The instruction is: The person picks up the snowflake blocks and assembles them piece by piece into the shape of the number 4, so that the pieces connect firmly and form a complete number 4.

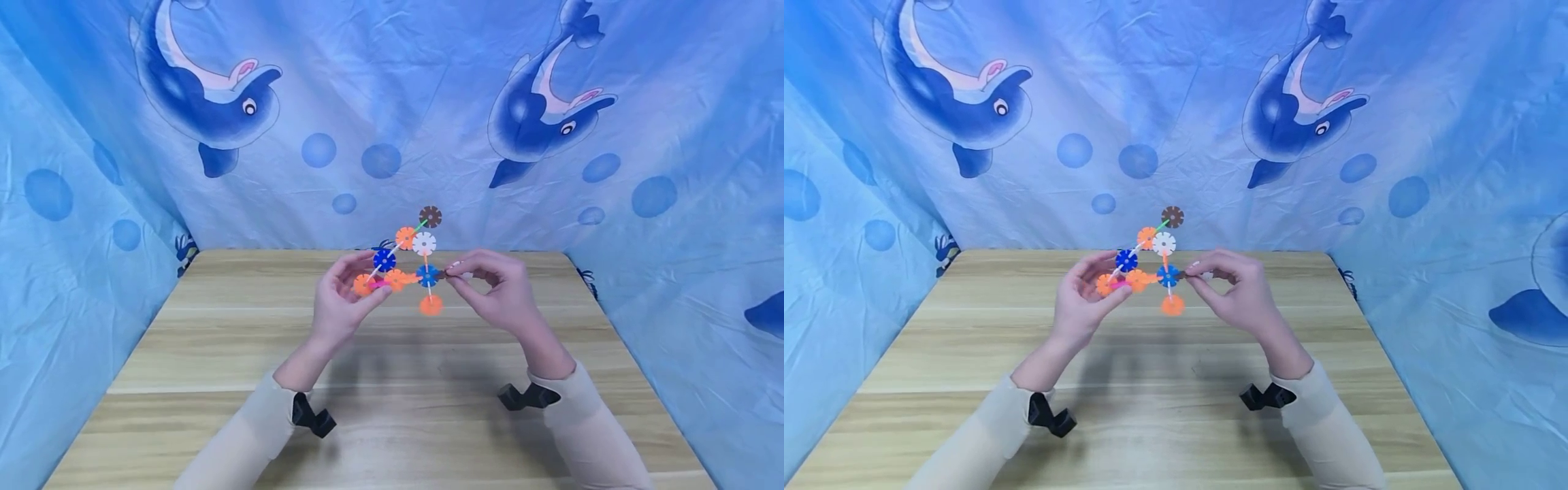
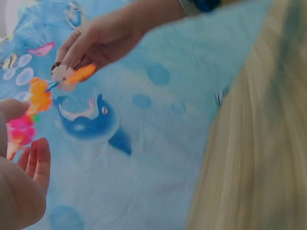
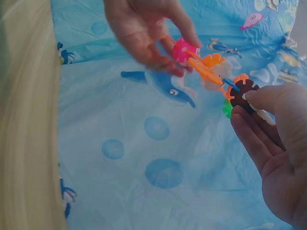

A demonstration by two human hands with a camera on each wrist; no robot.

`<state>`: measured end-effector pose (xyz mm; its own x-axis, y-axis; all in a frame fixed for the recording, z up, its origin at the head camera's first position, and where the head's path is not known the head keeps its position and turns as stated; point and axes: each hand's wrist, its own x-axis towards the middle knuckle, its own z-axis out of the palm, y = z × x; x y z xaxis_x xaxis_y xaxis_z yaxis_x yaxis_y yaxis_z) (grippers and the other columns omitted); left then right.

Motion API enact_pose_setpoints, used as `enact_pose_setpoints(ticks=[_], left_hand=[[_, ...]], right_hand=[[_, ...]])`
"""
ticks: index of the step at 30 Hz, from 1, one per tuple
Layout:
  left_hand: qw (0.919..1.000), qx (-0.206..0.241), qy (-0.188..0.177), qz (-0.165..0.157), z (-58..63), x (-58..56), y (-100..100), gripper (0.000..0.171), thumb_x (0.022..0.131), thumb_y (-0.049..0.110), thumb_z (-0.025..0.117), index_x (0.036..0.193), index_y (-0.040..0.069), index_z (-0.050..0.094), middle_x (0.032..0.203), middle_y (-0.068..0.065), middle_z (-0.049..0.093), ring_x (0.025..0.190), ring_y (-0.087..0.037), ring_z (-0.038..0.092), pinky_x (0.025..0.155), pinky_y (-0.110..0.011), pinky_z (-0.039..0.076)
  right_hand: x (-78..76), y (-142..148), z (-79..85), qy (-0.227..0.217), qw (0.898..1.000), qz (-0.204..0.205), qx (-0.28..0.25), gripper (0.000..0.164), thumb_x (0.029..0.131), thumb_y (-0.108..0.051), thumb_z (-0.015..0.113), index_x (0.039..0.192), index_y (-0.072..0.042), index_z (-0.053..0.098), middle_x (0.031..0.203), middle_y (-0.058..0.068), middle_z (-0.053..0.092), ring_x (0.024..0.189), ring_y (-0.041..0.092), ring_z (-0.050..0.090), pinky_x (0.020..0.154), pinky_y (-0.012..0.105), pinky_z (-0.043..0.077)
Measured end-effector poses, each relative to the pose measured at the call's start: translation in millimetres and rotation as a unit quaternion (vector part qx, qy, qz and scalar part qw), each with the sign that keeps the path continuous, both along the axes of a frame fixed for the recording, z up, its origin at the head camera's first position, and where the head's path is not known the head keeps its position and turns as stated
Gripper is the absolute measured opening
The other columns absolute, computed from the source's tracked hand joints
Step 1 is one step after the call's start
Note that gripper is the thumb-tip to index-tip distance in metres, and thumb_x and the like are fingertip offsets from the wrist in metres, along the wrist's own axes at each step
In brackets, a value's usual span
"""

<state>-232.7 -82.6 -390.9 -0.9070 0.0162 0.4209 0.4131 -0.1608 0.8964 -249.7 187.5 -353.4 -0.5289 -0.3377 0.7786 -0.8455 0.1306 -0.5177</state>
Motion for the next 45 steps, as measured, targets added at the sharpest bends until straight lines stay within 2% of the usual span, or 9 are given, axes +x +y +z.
enact_pose_setpoints(ticks=[4,9,14,18,25,29,35,40,45], left_hand=[[0.9935,-0.062,0.091,0.027,-2.4,-1.1,-8,0.04,0.081,-0.011,0.085,0.119,-0.006,0.071,0.116,-0.02,0.074,0.106,-0.011,0.074,0.09,-0.025,0.065],[0.9884,-0.092,0.106,0.058,-8.6,-1.2,-11,0.024,0.08,-0.007,0.088,0.101,-0.002,0.078,0.101,-0.021,0.075,0.094,-0.006,0.077,0.082,-0.025,0.066],[0.9914,-0.087,0.08,0.056,-13.0,-0.3,-13,0.023,0.08,-0.006,0.089,0.1,-0.002,0.079,0.1,-0.019,0.074,0.093,-0.009,0.077,0.079,-0.029,0.067],[0.994,-0.087,0.052,0.041,-16.8,-1.6,-13,0.024,0.08,-0.005,0.089,0.101,-0.003,0.078,0.103,-0.021,0.073,0.095,-0.01,0.077,0.079,-0.032,0.067],[0.993,-0.106,-0.047,0.021,-35.5,-9.9,-13,0.024,0.084,-0.001,0.088,0.105,-0.002,0.076,0.111,-0.021,0.073,0.097,-0.014,0.077,0.081,-0.028,0.067],[0.9867,-0.128,-0.097,0.022,-50.7,-17.3,-14,0.023,0.086,0.003,0.087,0.106,0.0,0.075,0.111,-0.017,0.074,0.103,-0.021,0.076,0.083,-0.027,0.067],[0.9715,-0.177,-0.149,0.05,-72.7,-28.1,-14,0.021,0.084,0.007,0.09,0.102,0.006,0.079,0.111,-0.012,0.076,0.108,-0.025,0.076,0.086,-0.025,0.064],[0.9599,-0.193,-0.193,0.063,-84.6,-34.3,-13,0.021,0.08,0.003,0.091,0.099,0.006,0.08,0.111,-0.013,0.075,0.105,-0.026,0.076,0.086,-0.029,0.065],[0.9496,-0.228,-0.205,0.064,-96.0,-39.7,-15,0.022,0.08,0.01,0.093,0.097,0.008,0.081,0.11,-0.011,0.074,0.1,-0.022,0.076,0.085,-0.031,0.065]], right_hand=[[-1.6,4,-8.6,-0.041,0.999,-0.01,-0.011,0.023,0.084,0.019,0.077,0.098,0.0,0.08,0.094,0.018,0.078,0.09,0.009,0.076,0.08,0.021,0.065],[-2.3,6,-20.3,-0.076,0.997,-0.016,0.007,0.021,0.085,0.015,0.079,0.098,-0.002,0.079,0.094,0.016,0.078,0.089,0.011,0.074,0.083,0.02,0.064],[-2.0,6,-30.2,-0.093,0.994,-0.033,0.037,0.02,0.086,0.009,0.082,0.095,-0.007,0.078,0.096,0.011,0.077,0.092,0.013,0.073,0.087,0.02,0.064],[-3.1,7,-38.4,-0.111,0.992,-0.045,0.048,0.014,0.086,0.007,0.082,0.092,-0.005,0.078,0.099,0.012,0.076,0.094,0.016,0.072,0.089,0.02,0.063],[-9.9,8,-61.3,-0.131,0.983,-0.075,0.108,0.006,0.088,-0.002,0.085,0.089,-0.003,0.08,0.095,0.007,0.076,0.086,0.014,0.07,0.081,0.027,0.066],[-14.9,7,-72.2,-0.139,0.976,-0.087,0.143,0.006,0.089,-0.007,0.085,0.089,-0.007,0.08,0.093,0.003,0.077,0.081,0.013,0.069,0.076,0.032,0.067],[-24.4,2,-89.6,-0.171,0.962,-0.104,0.188,0.004,0.09,-0.009,0.085,0.091,-0.011,0.081,0.091,0.001,0.075,0.082,0.012,0.069,0.076,0.039,0.068],[-34.2,0,-107.5,-0.199,0.951,-0.104,0.211,0.004,0.09,-0.008,0.083,0.091,-0.01,0.081,0.093,0.003,0.074,0.083,0.012,0.069,0.075,0.03,0.066],[-41.1,-1,-121.1,-0.226,0.941,-0.099,0.232,0.005,0.092,-0.006,0.08,0.095,-0.01,0.081,0.094,0.003,0.076,0.083,0.011,0.07,0.073,0.022,0.063]])
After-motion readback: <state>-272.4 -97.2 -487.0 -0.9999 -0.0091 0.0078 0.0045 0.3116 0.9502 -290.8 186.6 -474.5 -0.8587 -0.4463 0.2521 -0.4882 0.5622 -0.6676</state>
